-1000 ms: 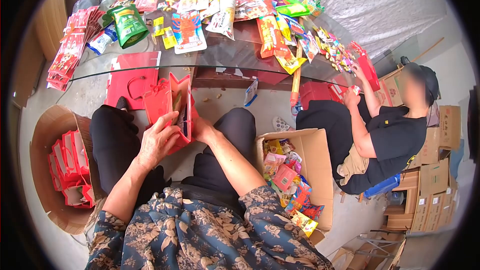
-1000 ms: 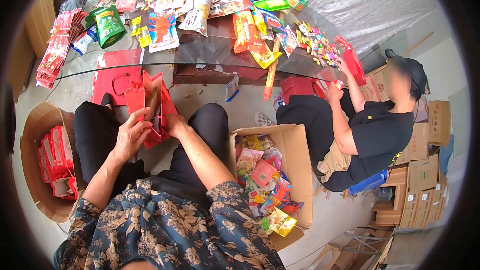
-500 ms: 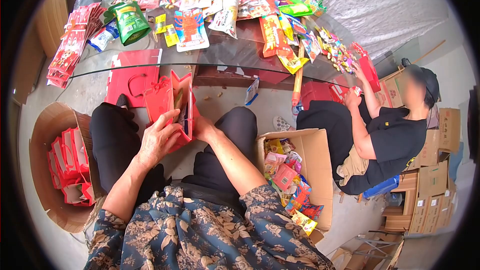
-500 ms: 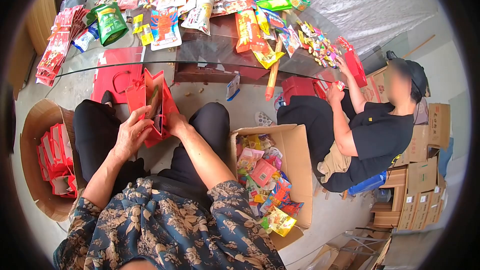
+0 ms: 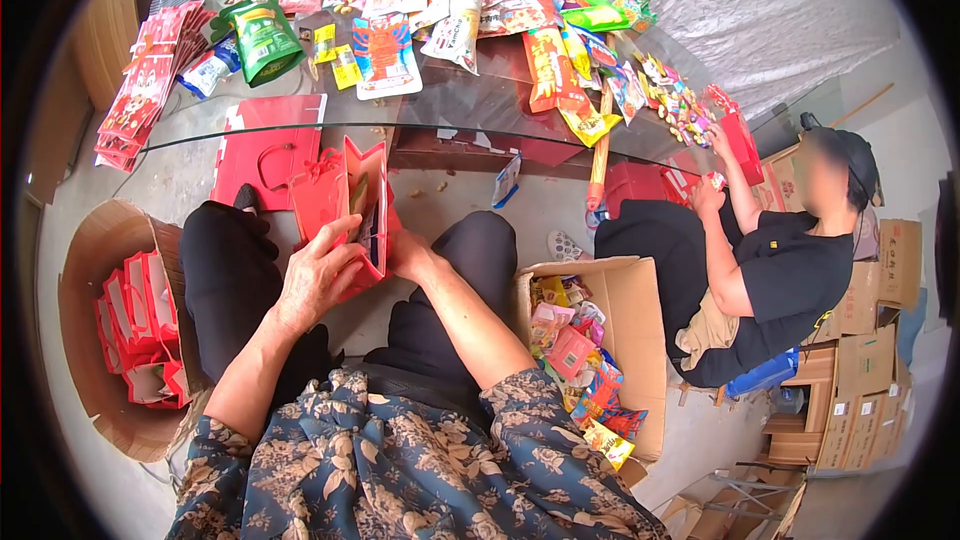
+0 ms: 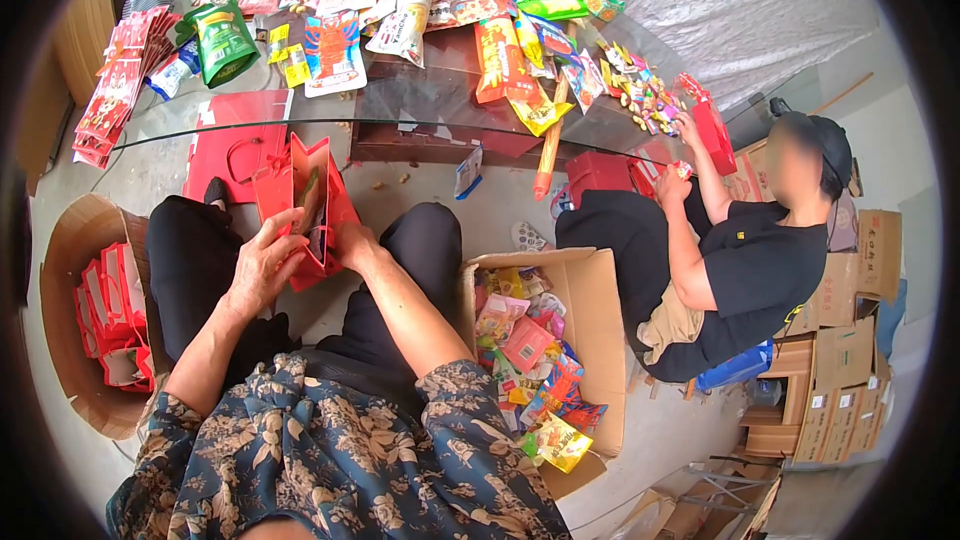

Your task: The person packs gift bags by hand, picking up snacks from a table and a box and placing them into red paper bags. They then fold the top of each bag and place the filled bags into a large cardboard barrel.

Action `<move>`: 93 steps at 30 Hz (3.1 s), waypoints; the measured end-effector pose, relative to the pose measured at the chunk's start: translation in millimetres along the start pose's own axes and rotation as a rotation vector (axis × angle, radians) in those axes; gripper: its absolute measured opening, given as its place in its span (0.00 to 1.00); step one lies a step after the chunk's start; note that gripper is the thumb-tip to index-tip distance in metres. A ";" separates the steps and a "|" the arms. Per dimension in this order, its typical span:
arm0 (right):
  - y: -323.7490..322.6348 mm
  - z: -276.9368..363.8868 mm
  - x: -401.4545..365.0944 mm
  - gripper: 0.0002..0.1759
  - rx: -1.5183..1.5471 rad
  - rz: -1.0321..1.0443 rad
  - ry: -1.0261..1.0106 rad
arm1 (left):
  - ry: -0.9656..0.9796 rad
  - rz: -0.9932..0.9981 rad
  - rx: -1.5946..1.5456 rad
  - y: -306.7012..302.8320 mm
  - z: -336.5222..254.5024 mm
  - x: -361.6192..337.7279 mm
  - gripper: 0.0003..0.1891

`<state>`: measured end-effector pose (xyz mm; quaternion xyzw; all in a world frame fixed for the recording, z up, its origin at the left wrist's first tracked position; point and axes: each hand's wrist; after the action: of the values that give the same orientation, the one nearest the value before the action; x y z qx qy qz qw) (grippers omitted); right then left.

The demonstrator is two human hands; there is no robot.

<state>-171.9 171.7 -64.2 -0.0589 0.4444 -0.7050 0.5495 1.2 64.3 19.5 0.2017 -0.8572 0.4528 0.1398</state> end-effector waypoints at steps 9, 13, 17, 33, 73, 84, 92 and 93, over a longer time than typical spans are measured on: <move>11.2 -14.7 12.2 0.17 -0.035 -0.006 -0.054 | 0.002 -0.002 -0.010 -2.0 -0.6 1.6 0.11; 9.7 -12.8 12.0 0.17 -0.044 -0.005 -0.042 | -0.005 0.000 -0.005 -1.0 0.8 1.1 0.11; 6.0 -10.0 7.5 0.17 0.023 -0.013 -0.097 | 0.002 -0.001 -0.003 -1.5 0.8 1.6 0.11; 14.1 -11.4 30.0 0.32 0.486 0.040 -0.525 | 0.143 0.031 0.087 -14.0 13.5 -0.2 0.06; -4.9 -25.0 -1.3 0.10 0.096 -0.001 -0.119 | -0.511 -0.921 0.605 -360.4 15.9 -105.3 0.09; -8.4 -39.0 11.9 0.10 0.147 0.076 -0.023 | -0.599 -0.878 1.026 -372.9 129.0 -187.5 0.09; -6.2 -39.6 20.4 0.10 0.124 0.097 0.022 | -0.830 -0.817 1.149 -335.7 211.3 -215.4 0.07; -6.2 -41.5 20.9 0.10 0.115 0.102 0.005 | -0.871 -0.788 1.146 -328.7 227.3 -222.8 0.07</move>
<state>-208.2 177.8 -93.2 -0.0027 0.4069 -0.7007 0.5860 339.5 -243.3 36.7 0.6859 -0.3365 0.6192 -0.1813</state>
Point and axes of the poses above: each hand's wrist, its own x-axis towards the middle knuckle, its own y-axis out of the palm, z = x × y
